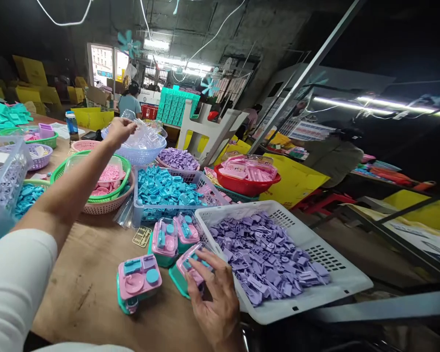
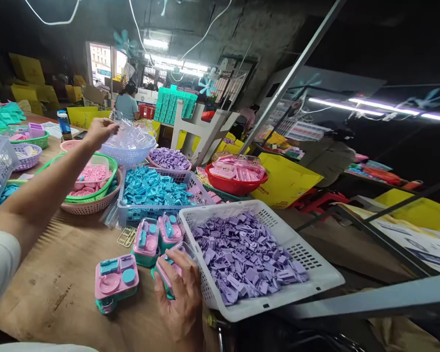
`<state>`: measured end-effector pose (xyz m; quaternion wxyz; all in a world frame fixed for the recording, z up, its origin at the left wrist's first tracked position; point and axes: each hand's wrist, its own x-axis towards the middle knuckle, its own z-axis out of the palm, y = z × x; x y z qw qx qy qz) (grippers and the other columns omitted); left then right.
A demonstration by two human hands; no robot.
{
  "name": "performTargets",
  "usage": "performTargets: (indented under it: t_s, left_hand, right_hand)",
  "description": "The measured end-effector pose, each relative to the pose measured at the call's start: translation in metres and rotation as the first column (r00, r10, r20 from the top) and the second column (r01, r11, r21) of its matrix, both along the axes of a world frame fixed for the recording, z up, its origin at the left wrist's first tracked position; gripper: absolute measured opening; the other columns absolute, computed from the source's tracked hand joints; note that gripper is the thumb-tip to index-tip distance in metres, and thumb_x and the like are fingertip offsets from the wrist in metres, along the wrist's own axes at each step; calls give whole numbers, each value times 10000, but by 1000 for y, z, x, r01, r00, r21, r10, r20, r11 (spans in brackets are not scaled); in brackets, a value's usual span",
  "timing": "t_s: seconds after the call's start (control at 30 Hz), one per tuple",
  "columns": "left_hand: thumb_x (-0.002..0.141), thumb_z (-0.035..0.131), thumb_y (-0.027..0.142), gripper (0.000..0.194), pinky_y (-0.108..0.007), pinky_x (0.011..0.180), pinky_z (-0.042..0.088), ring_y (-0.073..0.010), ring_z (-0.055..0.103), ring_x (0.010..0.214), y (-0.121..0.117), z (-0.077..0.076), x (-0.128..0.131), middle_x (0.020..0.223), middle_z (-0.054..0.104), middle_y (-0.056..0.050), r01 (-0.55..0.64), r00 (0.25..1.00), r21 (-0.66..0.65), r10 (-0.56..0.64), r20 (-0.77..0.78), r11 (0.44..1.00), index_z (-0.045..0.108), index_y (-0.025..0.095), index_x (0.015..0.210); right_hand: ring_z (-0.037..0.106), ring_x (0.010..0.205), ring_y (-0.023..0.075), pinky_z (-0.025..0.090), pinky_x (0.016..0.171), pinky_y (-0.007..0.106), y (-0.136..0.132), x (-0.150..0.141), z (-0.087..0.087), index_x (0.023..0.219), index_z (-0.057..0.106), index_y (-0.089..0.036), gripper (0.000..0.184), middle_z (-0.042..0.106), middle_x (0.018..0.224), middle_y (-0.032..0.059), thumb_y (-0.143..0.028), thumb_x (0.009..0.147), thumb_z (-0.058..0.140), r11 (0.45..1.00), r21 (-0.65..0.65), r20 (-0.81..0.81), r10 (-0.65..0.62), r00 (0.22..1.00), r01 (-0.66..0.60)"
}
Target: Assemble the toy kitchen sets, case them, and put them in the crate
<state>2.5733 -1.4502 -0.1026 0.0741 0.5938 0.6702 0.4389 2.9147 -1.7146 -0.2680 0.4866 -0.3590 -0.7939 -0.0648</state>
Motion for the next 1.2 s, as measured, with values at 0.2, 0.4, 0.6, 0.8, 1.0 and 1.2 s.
performTargets:
  t_s: [0.2, 0.4, 0.6, 0.8, 1.0, 1.2]
  left_hand:
    - [911, 630, 247, 177, -408, 817, 591, -167, 670, 737, -157, -35, 94, 796, 651, -73, 692, 548, -82, -448, 706, 717, 641, 134, 774]
    - [756, 809, 517, 381, -410, 734, 622, -204, 677, 727, -270, -105, 145, 784, 692, -90, 935, 283, -186, -320, 904, 302, 676, 161, 761]
    - [847, 667, 589, 586, -494, 971, 562, -305, 661, 1090, -253, -149, 101, 1152, 701, -143, 693, 721, -220, -662, 206, 687, 679, 145, 1231]
    - [858, 597, 736, 724, -481, 1046, 529, -361, 649, 1198, -245, -193, 84, 1292, 690, -158, 703, 710, -310, -658, 251, 640, 686, 168, 1296]
    - [915, 532, 723, 866, -456, 1179, 452, -335, 494, 1435, -319, -209, 91, 1598, 443, -154, 668, 703, -177, -536, 467, 722, 380, 208, 1594]
    - [706, 854, 543, 1244, -571, 1261, 290, -404, 249, 1561, -335, -237, 83, 1682, 258, -176, 777, 627, -214, -700, 340, 592, 128, 237, 1668]
  right_hand:
    - [363, 1478, 415, 496, 1075, 664, -27, 5, 24, 1571, 243, -312, 942, 336, 1537, 197, -514, 832, 791, 997, 36, 116, -65, 991, 62]
    - [452, 1398, 355, 506, 1094, 583, -74, 14, 17, 1564, 254, -329, 921, 384, 1468, 160, -412, 828, 803, 997, -81, 220, 13, 975, 4]
    - [509, 1343, 346, 505, 1110, 552, -123, 33, -38, 1548, 337, -285, 1004, 395, 1440, 159, -483, 726, 879, 834, -521, 270, -43, 962, 184]
    - [360, 1495, 368, 404, 1204, 558, -126, 37, -93, 1568, 353, -265, 1020, 253, 1597, 175, -425, 717, 893, 625, -731, 322, -38, 946, 274]
    - [472, 1414, 310, 466, 1162, 503, -117, 48, -93, 1495, 430, -250, 838, 394, 1474, 153, -404, 768, 818, 634, -761, 157, -27, 987, 138]
    - [470, 1407, 374, 595, 957, 541, -94, 49, -25, 1560, 218, -280, 935, 312, 1518, 185, -646, 817, 652, 687, -699, -149, 129, 980, -197]
